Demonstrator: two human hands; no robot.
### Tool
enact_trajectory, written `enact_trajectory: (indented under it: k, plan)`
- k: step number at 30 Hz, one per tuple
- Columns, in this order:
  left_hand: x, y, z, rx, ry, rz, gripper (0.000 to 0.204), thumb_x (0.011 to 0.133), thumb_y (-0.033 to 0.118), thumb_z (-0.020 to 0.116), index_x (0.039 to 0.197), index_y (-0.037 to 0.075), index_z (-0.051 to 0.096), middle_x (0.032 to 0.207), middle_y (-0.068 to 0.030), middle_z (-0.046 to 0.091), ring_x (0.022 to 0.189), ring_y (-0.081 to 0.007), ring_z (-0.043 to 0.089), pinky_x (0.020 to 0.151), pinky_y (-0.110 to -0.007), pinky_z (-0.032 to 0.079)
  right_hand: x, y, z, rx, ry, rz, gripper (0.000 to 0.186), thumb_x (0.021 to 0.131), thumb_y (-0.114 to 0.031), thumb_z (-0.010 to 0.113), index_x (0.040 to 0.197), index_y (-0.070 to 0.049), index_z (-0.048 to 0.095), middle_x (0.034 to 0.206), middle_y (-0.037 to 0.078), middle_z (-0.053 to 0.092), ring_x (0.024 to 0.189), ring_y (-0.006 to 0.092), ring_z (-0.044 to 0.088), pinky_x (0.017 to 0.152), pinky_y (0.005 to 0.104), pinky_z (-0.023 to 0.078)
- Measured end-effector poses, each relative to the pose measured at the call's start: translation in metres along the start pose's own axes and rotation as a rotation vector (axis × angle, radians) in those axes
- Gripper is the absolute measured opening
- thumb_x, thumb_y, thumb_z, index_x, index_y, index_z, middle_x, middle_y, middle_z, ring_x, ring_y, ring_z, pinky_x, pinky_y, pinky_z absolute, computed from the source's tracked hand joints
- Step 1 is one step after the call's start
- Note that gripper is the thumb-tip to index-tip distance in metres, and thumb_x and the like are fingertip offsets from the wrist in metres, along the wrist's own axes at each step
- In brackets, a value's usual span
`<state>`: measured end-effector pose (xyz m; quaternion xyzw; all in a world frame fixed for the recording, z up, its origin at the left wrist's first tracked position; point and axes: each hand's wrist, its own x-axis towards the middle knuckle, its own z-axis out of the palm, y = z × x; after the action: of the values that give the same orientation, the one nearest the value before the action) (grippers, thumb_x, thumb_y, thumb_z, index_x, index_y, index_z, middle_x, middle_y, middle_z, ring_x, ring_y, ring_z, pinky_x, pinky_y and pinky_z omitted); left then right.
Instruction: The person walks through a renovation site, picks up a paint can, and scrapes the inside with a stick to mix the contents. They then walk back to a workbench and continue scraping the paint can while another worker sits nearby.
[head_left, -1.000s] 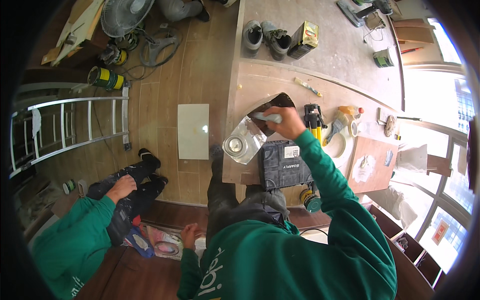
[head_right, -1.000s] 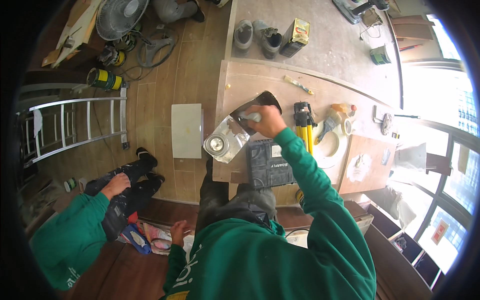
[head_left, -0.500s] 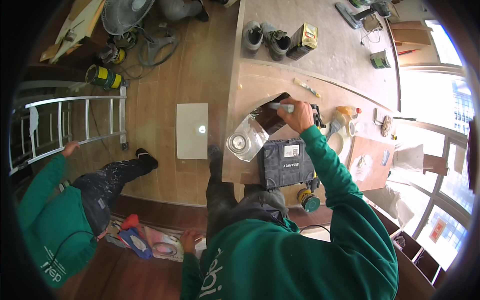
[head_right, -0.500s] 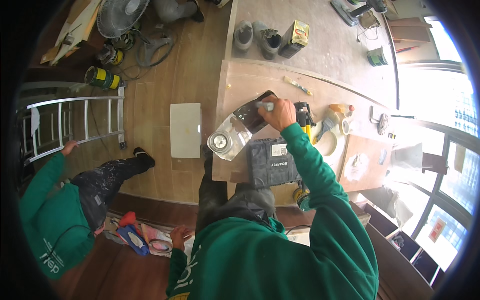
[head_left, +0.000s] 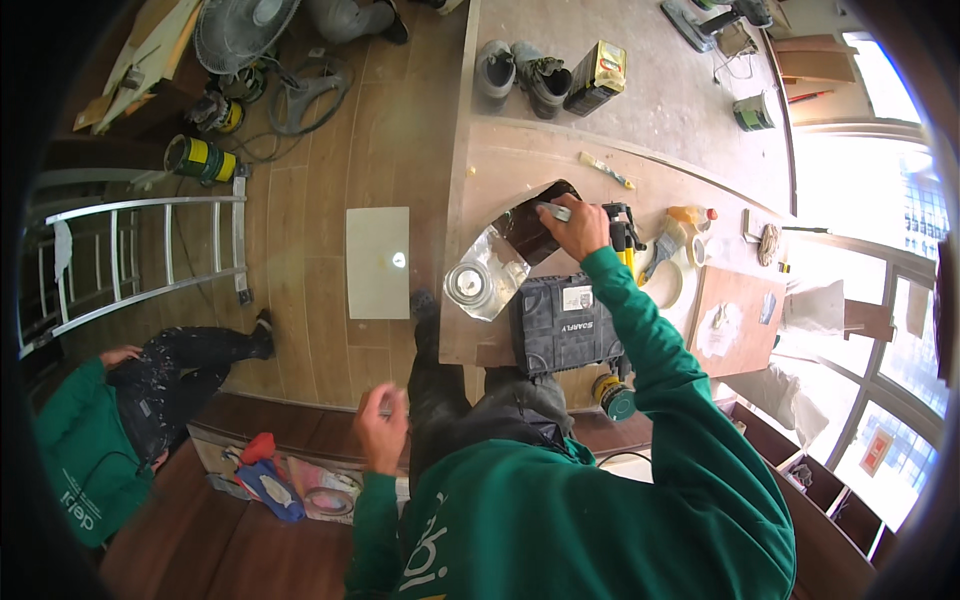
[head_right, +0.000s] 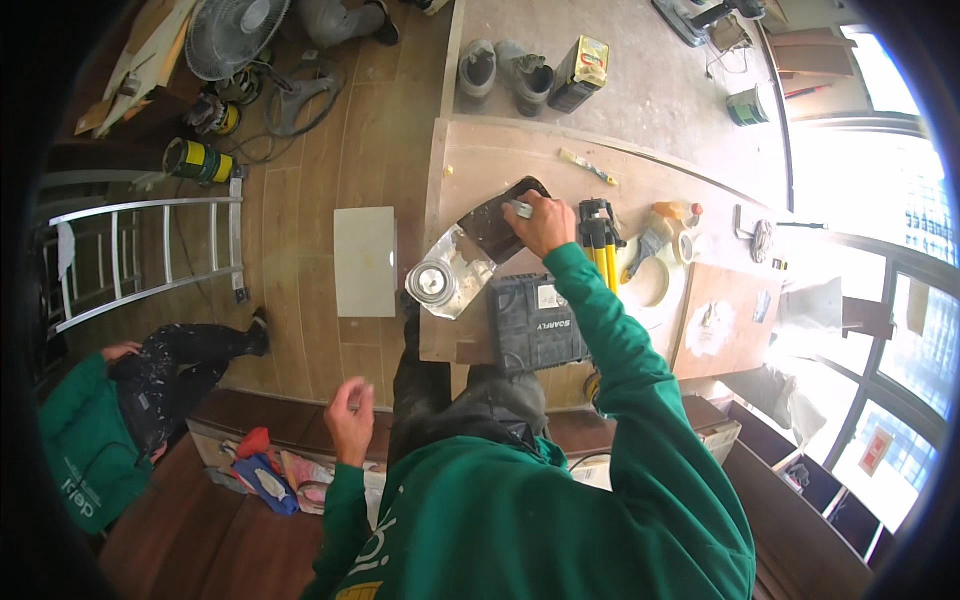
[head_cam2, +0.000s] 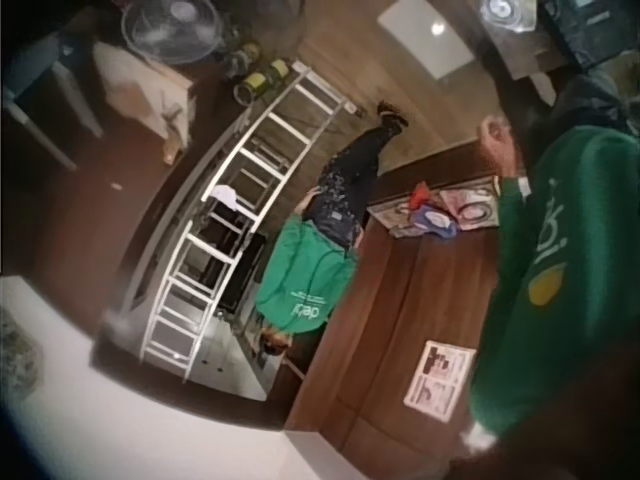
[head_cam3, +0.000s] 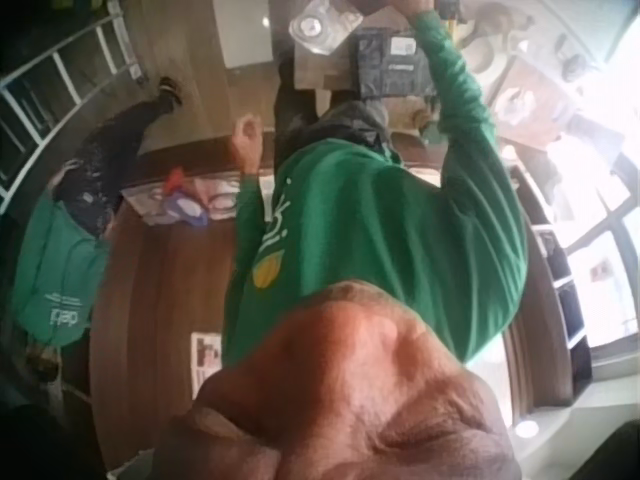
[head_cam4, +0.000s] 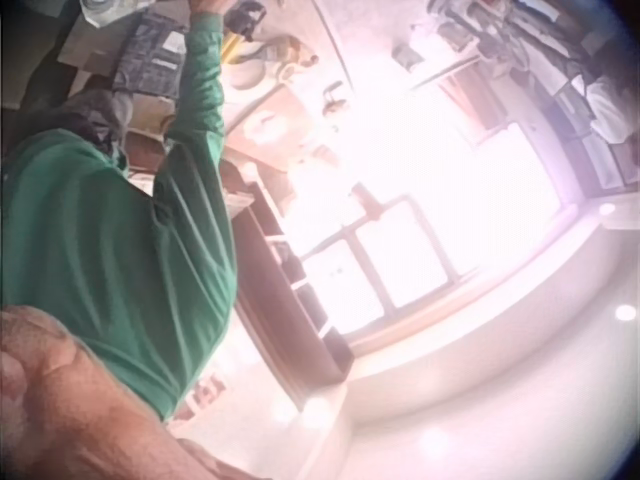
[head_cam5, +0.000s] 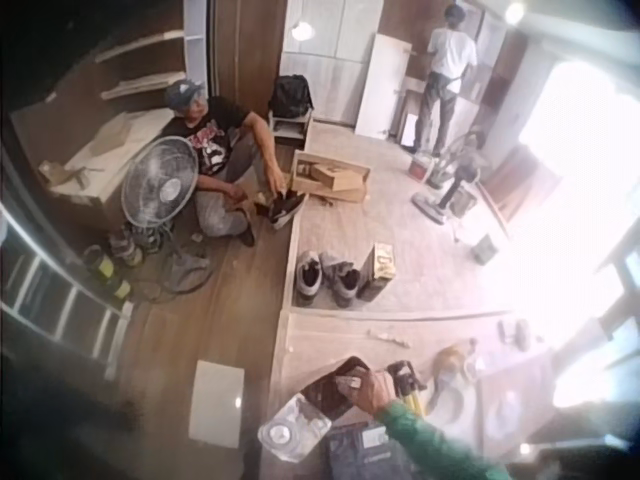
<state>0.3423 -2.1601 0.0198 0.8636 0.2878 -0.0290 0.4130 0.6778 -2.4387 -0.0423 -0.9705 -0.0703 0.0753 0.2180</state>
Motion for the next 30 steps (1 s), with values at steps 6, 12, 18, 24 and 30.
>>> enact_trajectory:
  k: [6,12,18,24,30]
  plan:
    - [0.103,0.166,0.057,0.202,-0.171,0.714,0.036,0.081,0.007,0.067,0.114,-0.003,0.056,0.118,-0.0177,0.056,0.107,-0.0327,0.056,0.092,-0.042,0.045,-0.022,-0.009,0.034,-0.013,-0.009,-0.095,0.034,0.075,-0.041,0.067,0.084,-0.008,0.07,0.069,0.021,0.066,0.071,0.0374,0.067,0.068,0.0459,0.053]
    - [0.155,0.154,0.123,0.483,-0.099,0.496,0.078,0.071,0.019,0.082,0.131,-0.01,0.042,0.132,-0.0264,0.047,0.116,-0.0378,0.053,0.097,-0.041,0.045,-0.006,-0.008,-0.007,0.123,-0.042,0.012,0.034,0.074,-0.04,0.068,0.083,-0.008,0.07,0.071,0.02,0.066,0.071,0.0362,0.067,0.067,0.0457,0.053]
    - [0.171,0.14,0.129,0.187,-0.405,0.089,0.08,0.06,0.021,0.089,0.119,-0.013,0.048,0.111,-0.0315,0.061,0.103,-0.0427,0.062,0.087,-0.045,0.05,-0.034,0.003,0.042,0.025,0.045,-0.291,0.03,0.072,-0.035,0.071,0.075,-0.008,0.059,0.069,0.015,0.064,0.071,0.0335,0.064,0.068,0.0436,0.052]
    - [0.142,0.126,0.14,0.156,-0.373,-0.019,0.057,0.063,0.029,0.087,0.097,-0.007,0.058,0.093,-0.0304,0.066,0.092,-0.0469,0.063,0.079,-0.05,0.05,-0.021,-0.001,-0.003,0.103,0.022,-0.24,0.028,0.073,-0.034,0.072,0.083,-0.008,0.067,0.072,0.012,0.066,0.072,0.032,0.064,0.068,0.0443,0.052]
    - [0.134,0.109,0.161,0.069,-0.231,-0.086,0.057,0.064,0.03,0.086,0.097,-0.007,0.057,0.092,-0.0306,0.066,0.092,-0.0471,0.063,0.079,-0.05,0.05,-0.026,-0.011,0.027,-0.01,-0.033,-0.28,0.028,0.073,-0.036,0.071,0.083,-0.01,0.069,0.073,0.009,0.067,0.084,0.0229,0.06,0.087,0.0382,0.037]
